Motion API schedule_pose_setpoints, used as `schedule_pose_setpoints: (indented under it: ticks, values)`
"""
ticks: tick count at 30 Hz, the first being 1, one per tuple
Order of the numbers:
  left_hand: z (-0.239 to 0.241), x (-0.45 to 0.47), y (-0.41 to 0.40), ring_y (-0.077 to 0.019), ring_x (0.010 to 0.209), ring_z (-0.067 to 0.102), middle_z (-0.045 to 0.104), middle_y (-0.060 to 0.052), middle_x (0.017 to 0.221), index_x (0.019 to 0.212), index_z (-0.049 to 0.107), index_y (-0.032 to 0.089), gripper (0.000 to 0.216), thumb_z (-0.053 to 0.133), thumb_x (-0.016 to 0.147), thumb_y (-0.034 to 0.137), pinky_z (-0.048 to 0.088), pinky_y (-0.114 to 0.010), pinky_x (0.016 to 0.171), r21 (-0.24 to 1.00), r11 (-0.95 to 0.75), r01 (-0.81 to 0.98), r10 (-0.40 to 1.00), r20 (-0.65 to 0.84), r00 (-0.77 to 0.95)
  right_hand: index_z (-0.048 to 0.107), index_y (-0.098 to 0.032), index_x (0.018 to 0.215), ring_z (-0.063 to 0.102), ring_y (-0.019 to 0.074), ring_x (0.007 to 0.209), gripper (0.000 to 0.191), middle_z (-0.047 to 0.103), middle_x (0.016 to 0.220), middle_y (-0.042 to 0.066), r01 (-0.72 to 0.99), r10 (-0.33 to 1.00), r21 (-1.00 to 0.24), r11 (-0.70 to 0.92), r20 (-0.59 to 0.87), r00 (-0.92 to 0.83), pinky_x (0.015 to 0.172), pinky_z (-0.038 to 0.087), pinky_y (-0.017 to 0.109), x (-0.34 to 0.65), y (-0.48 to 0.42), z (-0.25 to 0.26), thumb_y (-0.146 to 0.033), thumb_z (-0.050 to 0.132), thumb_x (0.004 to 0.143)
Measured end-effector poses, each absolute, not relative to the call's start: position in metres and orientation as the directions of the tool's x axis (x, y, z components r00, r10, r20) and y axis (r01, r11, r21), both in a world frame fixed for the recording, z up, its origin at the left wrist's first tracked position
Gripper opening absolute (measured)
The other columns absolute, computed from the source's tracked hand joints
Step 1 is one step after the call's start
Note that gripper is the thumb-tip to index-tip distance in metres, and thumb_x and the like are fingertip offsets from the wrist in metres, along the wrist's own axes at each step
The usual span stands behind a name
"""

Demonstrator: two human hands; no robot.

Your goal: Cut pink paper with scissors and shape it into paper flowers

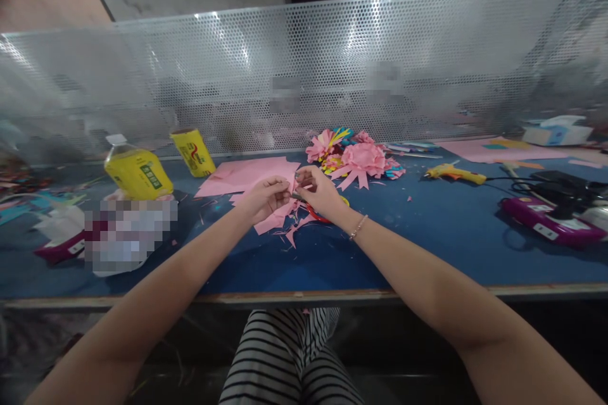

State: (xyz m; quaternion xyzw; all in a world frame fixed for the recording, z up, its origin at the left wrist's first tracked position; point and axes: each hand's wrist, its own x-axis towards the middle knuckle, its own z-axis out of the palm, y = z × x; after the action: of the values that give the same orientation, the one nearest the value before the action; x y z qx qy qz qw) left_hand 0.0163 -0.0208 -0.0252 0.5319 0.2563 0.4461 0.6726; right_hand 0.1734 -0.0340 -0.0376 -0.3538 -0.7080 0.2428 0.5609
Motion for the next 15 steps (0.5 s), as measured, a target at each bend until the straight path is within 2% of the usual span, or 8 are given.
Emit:
schedule_pose_setpoints:
  ticks: [5,15]
  values:
    - [-0.0243,0.0182,-0.0219,-0.0043,0.053,0.055,0.055,0.004,0.058,0.068,0.051,0.014,0.013,0.063,0.064,0.015,0.047,-0.018,0.059,0.938,0.041,-0.346,0.894,0.12,0.431,0.051,-0.019,0.078,0.056,0.0129,0.073,0.012,0.057,0.077,0.002,0.177,0.817,-0.798,0.576,0.57,-0.089,0.075,0.046,0.032,0.1727,-0.0344,-0.0364,-0.019,0.054,0.067]
    - [-0.025,0.0192,-0.0213,-0.0048,0.052,0.055,0.056,0.002,0.054,0.064,0.052,0.011,0.015,0.066,0.061,0.015,0.046,-0.019,0.059,0.948,0.022,-0.316,0.893,0.123,0.433,0.053,-0.018,0.075,0.056,0.012,0.066,0.011,0.057,0.071,0.001,0.176,0.83,-0.813,0.556,0.554,-0.062,0.07,0.046,0.031,0.1706,-0.0379,-0.0338,-0.016,0.053,0.064]
